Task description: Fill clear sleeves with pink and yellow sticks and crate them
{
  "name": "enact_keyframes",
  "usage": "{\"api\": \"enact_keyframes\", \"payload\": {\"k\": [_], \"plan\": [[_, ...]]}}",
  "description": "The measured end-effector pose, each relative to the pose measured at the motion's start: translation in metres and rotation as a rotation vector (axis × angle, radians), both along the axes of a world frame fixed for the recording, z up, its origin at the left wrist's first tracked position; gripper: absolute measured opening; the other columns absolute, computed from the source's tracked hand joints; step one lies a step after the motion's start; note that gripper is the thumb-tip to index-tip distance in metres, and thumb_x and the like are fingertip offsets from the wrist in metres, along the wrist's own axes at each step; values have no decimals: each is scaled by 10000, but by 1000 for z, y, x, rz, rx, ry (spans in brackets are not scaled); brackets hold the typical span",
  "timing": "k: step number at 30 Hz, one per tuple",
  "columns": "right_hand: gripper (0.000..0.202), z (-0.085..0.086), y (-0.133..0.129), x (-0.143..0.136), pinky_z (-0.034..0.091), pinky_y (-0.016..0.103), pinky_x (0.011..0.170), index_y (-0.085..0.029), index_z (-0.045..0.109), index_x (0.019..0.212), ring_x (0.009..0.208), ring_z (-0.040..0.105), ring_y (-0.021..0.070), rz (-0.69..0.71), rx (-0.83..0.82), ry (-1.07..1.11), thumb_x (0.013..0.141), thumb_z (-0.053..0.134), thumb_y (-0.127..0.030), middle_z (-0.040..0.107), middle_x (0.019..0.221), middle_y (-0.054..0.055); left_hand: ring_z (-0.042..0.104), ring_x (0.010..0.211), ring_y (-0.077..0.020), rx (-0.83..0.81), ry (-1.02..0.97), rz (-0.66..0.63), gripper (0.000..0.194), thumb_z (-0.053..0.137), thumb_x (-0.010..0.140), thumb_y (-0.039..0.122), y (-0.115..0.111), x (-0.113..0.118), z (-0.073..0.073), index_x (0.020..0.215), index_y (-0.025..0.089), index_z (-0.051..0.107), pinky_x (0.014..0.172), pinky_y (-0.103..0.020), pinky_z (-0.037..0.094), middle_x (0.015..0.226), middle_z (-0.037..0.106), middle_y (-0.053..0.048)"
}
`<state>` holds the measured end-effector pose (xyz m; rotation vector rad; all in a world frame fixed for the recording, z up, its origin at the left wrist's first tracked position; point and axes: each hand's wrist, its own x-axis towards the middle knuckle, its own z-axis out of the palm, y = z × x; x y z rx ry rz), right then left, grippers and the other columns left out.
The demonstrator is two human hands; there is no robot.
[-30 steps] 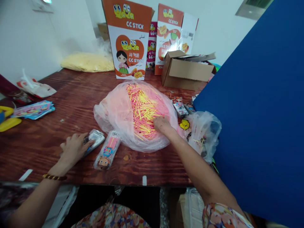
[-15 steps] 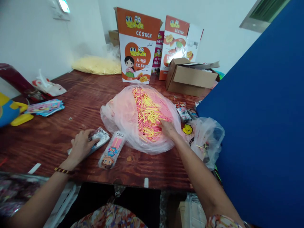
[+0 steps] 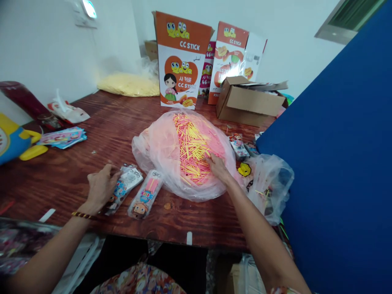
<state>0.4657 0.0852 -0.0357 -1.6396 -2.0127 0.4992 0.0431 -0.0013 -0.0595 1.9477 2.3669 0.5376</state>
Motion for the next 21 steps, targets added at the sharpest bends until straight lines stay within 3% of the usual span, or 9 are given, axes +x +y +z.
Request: {"api": "enact_keyframes", "payload": {"k": [3, 7, 15, 21], "plan": [[309, 3, -9, -7, 460, 319, 793, -200, 551, 845, 827, 593, 191, -15, -16, 252, 917, 407, -463, 688, 852, 49, 651, 972, -295, 0, -44, -15, 242, 432, 919, 377, -1, -2, 3, 954, 198, 591, 898, -413, 371, 969, 732, -116], [306, -5, -23, -14, 460, 340, 844, -203, 540, 877, 844, 603, 195, -14, -26, 481, 852, 509, -506, 689, 828, 32, 648, 946, -271, 44, -183, -18, 235, 459, 882, 387, -1, -4, 10, 884, 207, 611, 847, -368, 417, 954, 724, -90], [362, -23, -35, -17, 472, 359, 830, -184, 622, 851, 796, 614, 201, -38, -126, 556, 786, 582, -538, 689, 751, 23, 578, 691, -151, 192, -676, -24, 237, 621, 786, 416, -5, -8, 31, 824, 185, 655, 647, -239, 436, 766, 663, 9], [349, -20, -29, -16, 482, 315, 744, -185, 607, 735, 734, 597, 185, -85, -92, 371, 847, 520, -504, 681, 723, 25, 514, 616, -98, 204, -1074, 2, 235, 741, 676, 344, -15, 7, 53, 781, 156, 648, 580, -198, 422, 666, 616, 41]]}}
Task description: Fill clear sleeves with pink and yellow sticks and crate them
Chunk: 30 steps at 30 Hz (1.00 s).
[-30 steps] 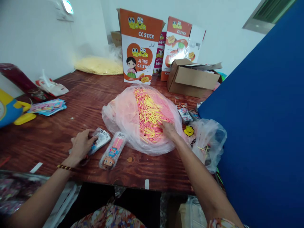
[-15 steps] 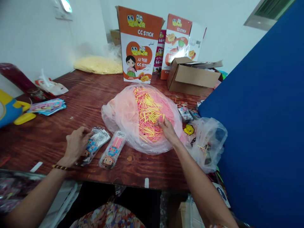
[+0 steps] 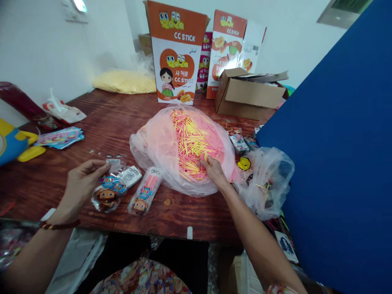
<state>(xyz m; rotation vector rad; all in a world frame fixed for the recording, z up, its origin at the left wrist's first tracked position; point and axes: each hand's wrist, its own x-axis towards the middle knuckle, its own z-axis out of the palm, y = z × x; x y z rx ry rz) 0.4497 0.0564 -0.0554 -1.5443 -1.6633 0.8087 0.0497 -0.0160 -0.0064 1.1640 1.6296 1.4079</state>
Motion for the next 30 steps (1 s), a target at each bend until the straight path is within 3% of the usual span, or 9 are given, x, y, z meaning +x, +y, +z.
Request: {"api": "enact_keyframes", "payload": {"k": [5, 9, 14, 18, 23, 26, 28, 30], "plan": [[255, 14, 15, 4, 482, 309, 732, -201, 558, 693, 719, 599, 189, -16, -8, -206, 861, 522, -390, 678, 701, 36, 540, 584, -111, -76, -180, -7, 342, 817, 583, 399, -10, 13, 3, 776, 170, 651, 538, -216, 450, 665, 625, 25], [268, 24, 15, 4, 495, 312, 792, -194, 580, 698, 771, 631, 187, 50, -16, -172, 877, 494, -375, 700, 753, 54, 544, 554, -118, -122, -181, -86, 397, 819, 572, 478, -23, 27, 3, 767, 173, 653, 511, -219, 454, 654, 622, 10], [279, 10, -5, -5, 492, 355, 855, -196, 584, 834, 847, 643, 193, 80, 46, 166, 846, 526, -469, 712, 870, 50, 533, 543, -106, -147, -246, -159, 352, 802, 630, 472, -35, 45, 4, 761, 183, 648, 498, -205, 436, 639, 614, 27], [384, -2, -14, -10, 485, 384, 841, -207, 554, 783, 852, 642, 219, 16, -16, 182, 776, 594, -589, 705, 789, 40, 540, 543, -115, -178, -303, -181, 356, 818, 602, 456, -37, 55, 2, 759, 175, 665, 512, -223, 448, 639, 621, 21], [373, 22, -20, -26, 513, 388, 818, -213, 607, 900, 841, 667, 224, 11, 12, 482, 779, 636, -564, 693, 762, 31, 554, 581, -117, -178, -307, -282, 318, 814, 629, 433, -36, 68, -5, 735, 170, 671, 549, -221, 457, 658, 623, 11], [289, 40, -35, -50, 524, 365, 712, -234, 606, 953, 740, 654, 202, 86, -82, 727, 799, 661, -472, 674, 779, 22, 552, 585, -120, -188, -258, -373, 283, 785, 670, 431, -37, 78, -7, 717, 176, 671, 549, -220, 447, 654, 617, 7], [265, 47, -48, -68, 507, 341, 660, -239, 607, 948, 682, 627, 184, 145, -154, 773, 794, 680, -443, 662, 773, 13, 543, 577, -115, -199, -234, -420, 258, 761, 699, 422, -39, 83, -7, 722, 183, 669, 542, -217, 434, 659, 619, 11], [246, 51, -62, -85, 490, 324, 659, -234, 608, 923, 673, 606, 172, 220, -173, 685, 803, 674, -439, 667, 789, 16, 525, 570, -108, -195, -204, -456, 243, 749, 711, 405, -42, 86, -7, 710, 179, 659, 543, -212, 417, 644, 610, 18]]}}
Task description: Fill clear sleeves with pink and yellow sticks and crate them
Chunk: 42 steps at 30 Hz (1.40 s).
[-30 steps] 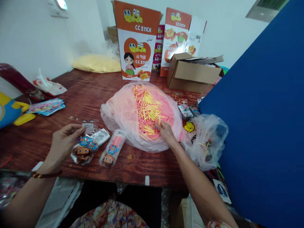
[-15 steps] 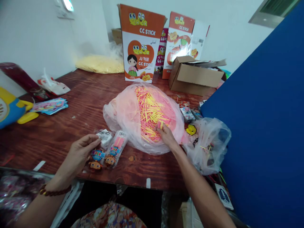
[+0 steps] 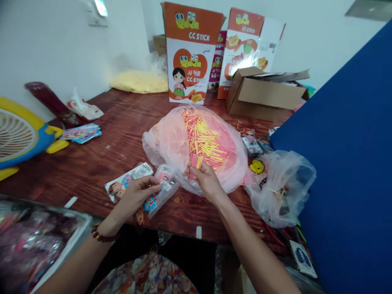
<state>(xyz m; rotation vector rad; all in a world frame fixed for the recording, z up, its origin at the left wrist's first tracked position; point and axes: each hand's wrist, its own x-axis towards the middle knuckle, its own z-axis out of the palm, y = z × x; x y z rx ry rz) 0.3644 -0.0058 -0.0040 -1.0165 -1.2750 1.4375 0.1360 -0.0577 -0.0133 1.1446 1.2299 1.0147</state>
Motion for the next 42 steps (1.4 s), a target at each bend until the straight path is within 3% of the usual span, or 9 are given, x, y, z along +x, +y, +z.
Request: {"api": "enact_keyframes", "payload": {"k": [3, 8, 13, 16, 22, 26, 34, 42], "plan": [[178, 3, -17, -20, 467, 308, 710, -236, 596, 882, 752, 593, 172, 121, 153, -242, 881, 579, -413, 670, 857, 22, 496, 561, -101, 12, 35, -19, 251, 721, 735, 403, -4, -1, -3, 691, 168, 644, 545, -215, 395, 622, 592, 24], [161, 4, -30, -40, 391, 278, 627, -242, 504, 827, 669, 503, 163, 232, 367, -622, 958, 454, -322, 572, 741, -7, 497, 558, -106, 5, 63, -28, 233, 702, 748, 384, -10, -8, -13, 697, 159, 669, 554, -225, 383, 617, 606, 17], [129, 4, -29, -42, 363, 275, 615, -236, 495, 857, 651, 493, 160, 309, 434, -751, 961, 440, -288, 585, 742, -1, 494, 537, -106, -43, 29, -103, 309, 657, 800, 418, -15, -11, -17, 633, 160, 618, 544, -220, 379, 583, 597, 14], [170, 6, -26, -39, 391, 274, 619, -235, 516, 827, 638, 510, 152, 268, 336, -619, 950, 490, -350, 592, 720, -12, 509, 561, -112, -7, 26, -133, 331, 640, 825, 430, -18, -13, -17, 643, 154, 622, 568, -223, 391, 602, 605, 7], [129, 18, -31, -51, 512, 319, 737, -240, 584, 972, 716, 651, 160, -46, 90, 153, 909, 570, -351, 681, 772, -18, 469, 627, -111, 202, 112, -88, 296, 623, 867, 378, -22, -12, -18, 689, 145, 663, 602, -215, 371, 639, 568, 12], [131, 26, -39, -71, 533, 358, 789, -258, 567, 969, 791, 697, 187, -127, 39, 408, 877, 605, -342, 717, 798, -14, 478, 655, -119, 293, 114, -72, 277, 603, 892, 363, -22, -9, -20, 737, 154, 698, 628, -218, 393, 675, 585, 1], [87, 18, -45, -90, 533, 371, 848, -263, 567, 969, 873, 718, 195, -137, 47, 424, 904, 575, -319, 731, 812, -18, 514, 672, -132, 403, 138, -4, 263, 604, 899, 361, -20, -10, -23, 767, 167, 724, 646, -227, 422, 704, 628, -17], [101, -1, -50, -91, 510, 390, 936, -252, 607, 937, 976, 703, 208, -216, 91, 273, 934, 536, -323, 742, 903, 5, 532, 665, -128, 349, 67, 67, 207, 626, 868, 316, -20, -9, -20, 764, 160, 713, 634, -223, 426, 706, 645, -13]]}}
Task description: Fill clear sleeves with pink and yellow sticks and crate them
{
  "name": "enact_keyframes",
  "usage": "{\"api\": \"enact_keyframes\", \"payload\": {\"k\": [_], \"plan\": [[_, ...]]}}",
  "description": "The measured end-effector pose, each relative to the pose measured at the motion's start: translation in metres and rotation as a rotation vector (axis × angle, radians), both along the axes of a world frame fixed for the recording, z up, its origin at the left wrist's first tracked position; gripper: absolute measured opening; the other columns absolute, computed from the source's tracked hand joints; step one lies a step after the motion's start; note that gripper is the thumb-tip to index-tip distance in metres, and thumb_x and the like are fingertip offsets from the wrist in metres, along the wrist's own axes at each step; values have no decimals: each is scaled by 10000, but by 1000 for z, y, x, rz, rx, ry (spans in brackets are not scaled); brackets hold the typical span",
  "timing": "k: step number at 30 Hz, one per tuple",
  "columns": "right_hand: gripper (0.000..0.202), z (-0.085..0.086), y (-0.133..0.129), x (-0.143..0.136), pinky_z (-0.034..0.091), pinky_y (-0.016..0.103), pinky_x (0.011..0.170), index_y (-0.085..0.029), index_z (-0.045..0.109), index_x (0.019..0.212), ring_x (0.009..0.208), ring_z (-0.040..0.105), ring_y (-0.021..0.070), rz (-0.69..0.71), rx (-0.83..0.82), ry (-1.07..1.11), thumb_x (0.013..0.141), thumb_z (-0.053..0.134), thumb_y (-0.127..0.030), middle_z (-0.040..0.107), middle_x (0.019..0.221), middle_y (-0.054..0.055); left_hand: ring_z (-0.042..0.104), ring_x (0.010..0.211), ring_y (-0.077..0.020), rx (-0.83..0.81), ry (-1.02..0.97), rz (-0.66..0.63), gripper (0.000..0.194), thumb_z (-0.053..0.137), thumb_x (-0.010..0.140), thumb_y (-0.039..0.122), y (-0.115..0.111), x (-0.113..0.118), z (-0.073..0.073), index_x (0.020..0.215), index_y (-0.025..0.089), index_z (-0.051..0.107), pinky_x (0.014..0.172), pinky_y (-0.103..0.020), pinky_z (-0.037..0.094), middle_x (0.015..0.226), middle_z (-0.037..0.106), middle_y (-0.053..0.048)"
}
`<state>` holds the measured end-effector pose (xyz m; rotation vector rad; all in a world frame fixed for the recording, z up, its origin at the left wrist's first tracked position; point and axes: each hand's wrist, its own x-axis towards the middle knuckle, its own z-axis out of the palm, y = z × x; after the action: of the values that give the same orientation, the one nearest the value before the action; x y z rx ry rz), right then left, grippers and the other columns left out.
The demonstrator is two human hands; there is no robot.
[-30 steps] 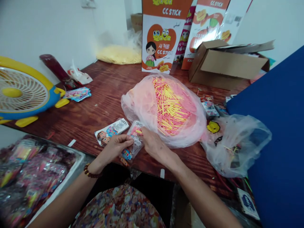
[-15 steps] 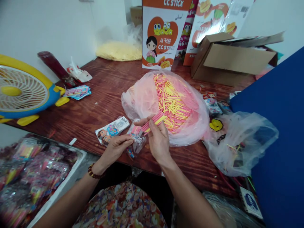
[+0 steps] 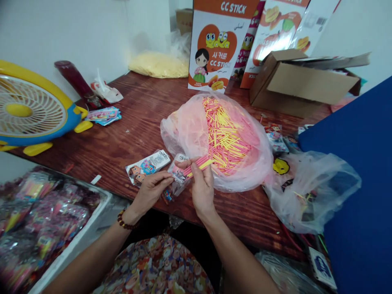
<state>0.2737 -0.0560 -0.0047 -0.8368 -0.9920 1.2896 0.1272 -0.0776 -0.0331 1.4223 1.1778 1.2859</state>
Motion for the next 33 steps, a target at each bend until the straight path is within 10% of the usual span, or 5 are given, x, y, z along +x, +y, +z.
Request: {"api": "enact_keyframes", "payload": {"k": [13, 33], "plan": [[132, 4, 1, 1, 380, 401, 1106, -253, 663, 991, 1237, 584, 205, 150, 0, -182, 936, 556, -307, 747, 1119, 16, 580, 696, -118, -190, -199, -14, 160, 709, 799, 315, 2, 3, -1, 822, 160, 743, 687, -216, 472, 760, 694, -1], [159, 23, 27, 11, 464, 354, 971, -251, 741, 951, 1045, 652, 202, 171, 77, -285, 910, 609, -329, 738, 1082, 26, 619, 717, -131, -213, -445, 8, 235, 786, 723, 369, 21, 7, -1, 814, 156, 755, 713, -243, 501, 800, 722, -17]]}}
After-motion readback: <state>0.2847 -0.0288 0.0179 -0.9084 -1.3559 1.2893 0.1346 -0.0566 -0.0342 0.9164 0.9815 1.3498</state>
